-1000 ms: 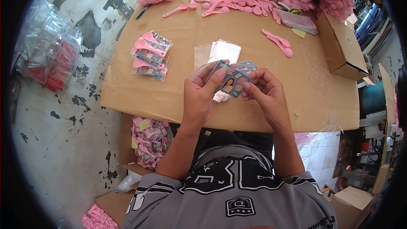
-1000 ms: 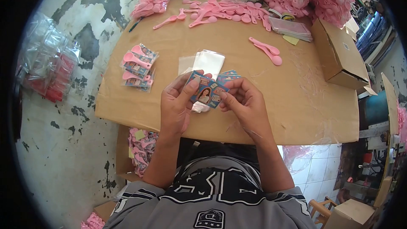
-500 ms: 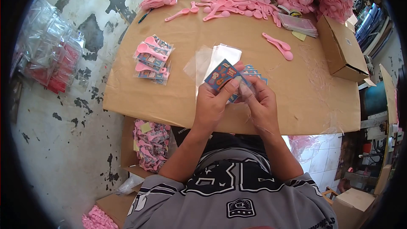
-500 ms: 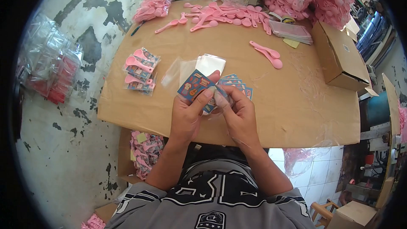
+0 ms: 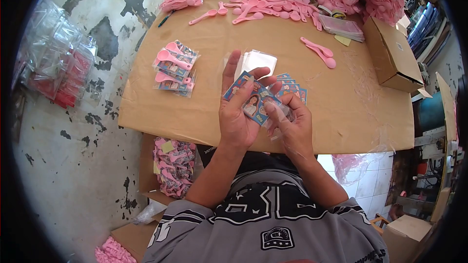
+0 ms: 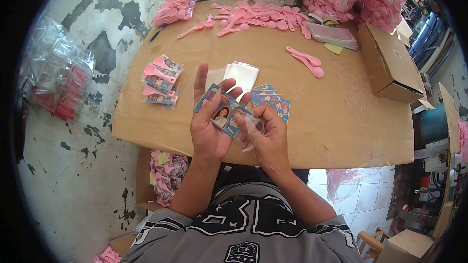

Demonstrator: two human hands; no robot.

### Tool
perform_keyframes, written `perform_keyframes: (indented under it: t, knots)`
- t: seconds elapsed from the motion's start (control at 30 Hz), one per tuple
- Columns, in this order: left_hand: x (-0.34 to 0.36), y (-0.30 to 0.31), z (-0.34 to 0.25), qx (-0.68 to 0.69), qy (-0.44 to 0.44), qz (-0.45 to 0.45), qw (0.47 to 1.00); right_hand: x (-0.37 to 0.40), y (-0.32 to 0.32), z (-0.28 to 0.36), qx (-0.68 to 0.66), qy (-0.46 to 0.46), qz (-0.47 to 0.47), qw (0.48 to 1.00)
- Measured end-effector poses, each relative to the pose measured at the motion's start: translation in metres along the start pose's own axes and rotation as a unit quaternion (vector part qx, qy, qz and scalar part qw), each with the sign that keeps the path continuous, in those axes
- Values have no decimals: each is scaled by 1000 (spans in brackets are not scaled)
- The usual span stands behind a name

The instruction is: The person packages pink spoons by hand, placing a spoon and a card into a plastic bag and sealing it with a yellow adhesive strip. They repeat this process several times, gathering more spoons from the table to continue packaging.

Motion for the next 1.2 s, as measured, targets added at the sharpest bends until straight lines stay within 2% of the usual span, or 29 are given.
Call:
perform_keyframes:
  t: [0.37,0.47,0.57,0.67,0.87,0.97,1.07,1.1,1.2]
  knots:
    - [-2,2,12,13,31,22,999,-3,-5,-2,1,21,-5,1000]
    - [-1,3,14,8,34,7,999,-6,-6,-8,11,61,29,998]
    - [0,2,14,-2,22,11,1000,-8,-3,-11,48,63,41,996]
    - [1,-4,13,-17,9,33,999,-12,-3,-14,19,59,19,998]
    - [-4,4,11,-26,4,2,1000,-12,-3,-9,18,88,15,996]
    - [-9,10,3,-41,-4,-12,999,2,3,28,212,203,-20,956]
    - [-13,13,-6,-20,-4,-36,999,20,-8,64,314,408,52,856]
    - [-15,17,-9,-8,-1,-41,999,22,-9,67,314,399,84,857]
    - [-22,34,-22,4,-4,-61,998,13,4,84,370,375,72,847]
Point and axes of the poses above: each hand's wrist, its own x-axis away from the middle knuckle, its own y-axis out of the back of the hand, z = x × y, the point moved 8 cm from there along -x, towards the middle knuckle, and after that the axes turned 11 degrees about -z, right-handed, at the moved point
